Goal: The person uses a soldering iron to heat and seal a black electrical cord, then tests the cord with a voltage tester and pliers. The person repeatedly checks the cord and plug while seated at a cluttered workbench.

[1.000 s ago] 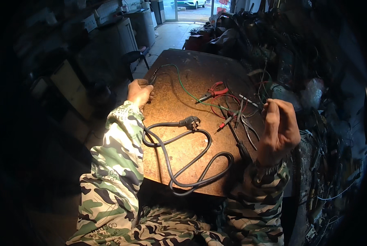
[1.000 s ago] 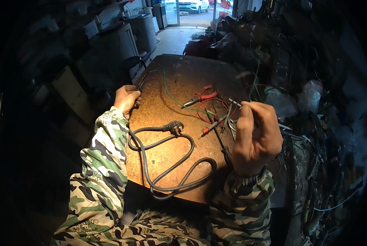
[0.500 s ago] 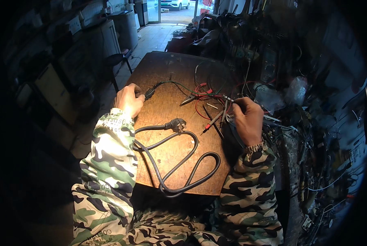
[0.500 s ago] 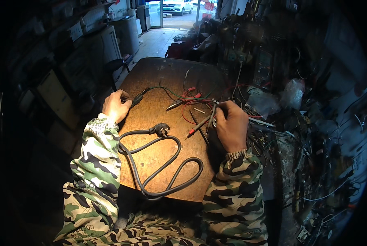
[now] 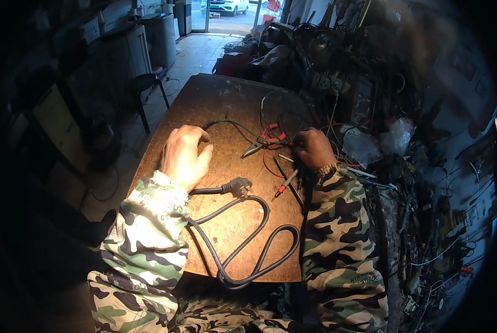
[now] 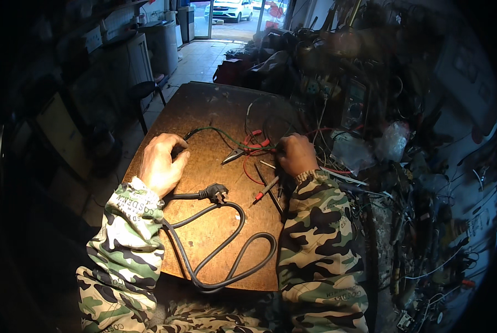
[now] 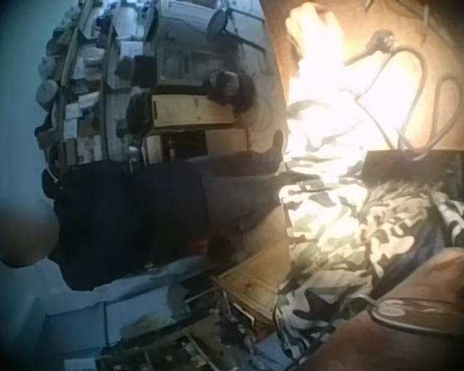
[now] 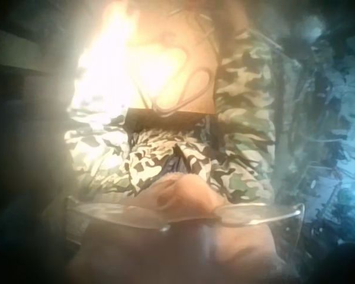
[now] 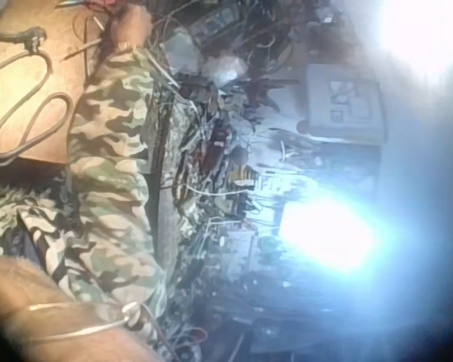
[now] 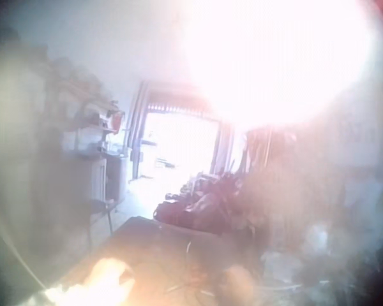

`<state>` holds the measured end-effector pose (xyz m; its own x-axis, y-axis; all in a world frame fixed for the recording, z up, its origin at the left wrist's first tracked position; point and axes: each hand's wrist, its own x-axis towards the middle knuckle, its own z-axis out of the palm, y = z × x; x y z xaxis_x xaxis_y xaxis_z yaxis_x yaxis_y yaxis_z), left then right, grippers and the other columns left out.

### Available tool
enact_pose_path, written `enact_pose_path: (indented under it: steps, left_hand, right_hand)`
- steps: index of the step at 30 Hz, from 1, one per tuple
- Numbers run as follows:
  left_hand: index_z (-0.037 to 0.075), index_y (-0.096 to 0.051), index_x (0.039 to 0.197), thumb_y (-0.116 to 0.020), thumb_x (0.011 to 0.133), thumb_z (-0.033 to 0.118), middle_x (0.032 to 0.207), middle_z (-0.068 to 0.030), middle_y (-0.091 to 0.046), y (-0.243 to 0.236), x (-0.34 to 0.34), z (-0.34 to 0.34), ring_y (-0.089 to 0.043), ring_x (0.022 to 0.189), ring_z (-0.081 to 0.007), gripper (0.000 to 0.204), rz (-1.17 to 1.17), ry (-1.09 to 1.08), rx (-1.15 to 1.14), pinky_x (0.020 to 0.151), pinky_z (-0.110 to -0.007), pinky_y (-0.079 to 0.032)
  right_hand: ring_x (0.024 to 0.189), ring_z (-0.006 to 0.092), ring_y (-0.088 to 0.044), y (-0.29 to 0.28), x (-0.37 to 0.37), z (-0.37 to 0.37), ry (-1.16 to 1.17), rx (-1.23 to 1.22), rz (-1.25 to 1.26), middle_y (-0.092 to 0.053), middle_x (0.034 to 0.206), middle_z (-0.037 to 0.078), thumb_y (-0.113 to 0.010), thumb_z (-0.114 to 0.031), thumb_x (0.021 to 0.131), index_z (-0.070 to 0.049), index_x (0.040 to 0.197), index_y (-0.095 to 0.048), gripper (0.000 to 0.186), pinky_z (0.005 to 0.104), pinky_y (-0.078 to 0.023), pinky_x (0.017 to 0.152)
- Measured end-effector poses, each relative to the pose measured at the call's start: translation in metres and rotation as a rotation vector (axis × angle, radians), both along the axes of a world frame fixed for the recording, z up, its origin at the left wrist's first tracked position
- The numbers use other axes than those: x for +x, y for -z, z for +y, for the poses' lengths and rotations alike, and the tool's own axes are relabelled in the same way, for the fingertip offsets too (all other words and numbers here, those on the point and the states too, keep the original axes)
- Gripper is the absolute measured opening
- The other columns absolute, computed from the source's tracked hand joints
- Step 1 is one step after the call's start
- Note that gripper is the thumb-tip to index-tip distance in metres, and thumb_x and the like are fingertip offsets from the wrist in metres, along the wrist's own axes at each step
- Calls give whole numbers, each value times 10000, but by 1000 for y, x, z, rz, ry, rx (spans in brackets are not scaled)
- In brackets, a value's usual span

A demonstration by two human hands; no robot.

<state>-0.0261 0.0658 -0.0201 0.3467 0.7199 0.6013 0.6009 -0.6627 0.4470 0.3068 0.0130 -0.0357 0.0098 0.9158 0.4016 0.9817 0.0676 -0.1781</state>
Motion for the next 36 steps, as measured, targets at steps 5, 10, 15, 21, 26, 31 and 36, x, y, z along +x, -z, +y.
enact_pose_path:
  steps: [5, 10, 15, 21, 26, 31, 36]
  left_hand:
    - [-17, -680, 951, -721, 780, 43, 970, -171, -675, -8, -4, -10, -664, 883, -311, 186, -9, 74, 67, 775, -380, -533]
    - [28, -623, 1161, -760, 794, 43, 1072, -126, -647, -10, 16, -29, -674, 795, -170, 392, -181, 297, -38, 657, -288, -553]
    - [33, -578, 1268, -769, 814, 61, 1173, -122, -609, -18, 20, -43, -650, 830, -143, 493, -195, 444, -169, 659, -260, -553]
    - [-2, -642, 1136, -776, 809, 85, 1007, -96, -665, -16, 21, -42, -654, 792, -143, 364, -185, 481, -223, 646, -272, -558]
    - [20, -650, 1136, -737, 830, 66, 977, -56, -685, -24, 22, -45, -645, 794, -109, 321, -268, 447, -428, 698, -261, -551]
    - [3, -670, 1075, -652, 875, 24, 963, -58, -708, -29, 3, -15, -660, 837, -104, 202, -394, 130, -362, 743, -254, -545]
    - [-37, -675, 1087, -743, 825, 270, 931, -179, -710, -20, -36, 9, -703, 847, -248, 409, -18, -221, -215, 794, -354, -552]
  right_hand:
    - [774, 342, -709, -49, -24, -7, -87, -139, 156, -721, 843, 184, -709, -54, 795, -2, 942, -735, 159, 376, -551, 715]
    - [796, 125, -676, -85, -51, -32, -413, -242, 914, -720, 851, 91, -738, -3, 834, 71, 941, -704, 134, 258, -552, 725]
    - [810, 98, -646, -86, -77, -31, -630, -293, 1112, -688, 881, 52, -715, -45, 895, 37, 1006, -665, 147, 242, -534, 712]
    - [766, 74, -619, -73, -96, -27, -686, -252, 1211, -672, 853, 47, -715, -66, 907, 38, 966, -641, 141, 215, -511, 661]
    - [756, 78, -622, -62, -102, -20, -604, -160, 1247, -673, 845, 53, -751, -60, 875, 27, 911, -634, 150, 219, -515, 658]
    - [820, 108, -662, -79, -103, -30, -581, -111, 1279, -682, 886, 53, -745, 32, 826, 30, 956, -630, 174, 231, -540, 747]
    - [825, 137, -686, -91, -87, -34, -490, 120, 1321, -717, 939, 104, -738, 4, 843, 50, 1099, -668, 269, 257, -566, 763]
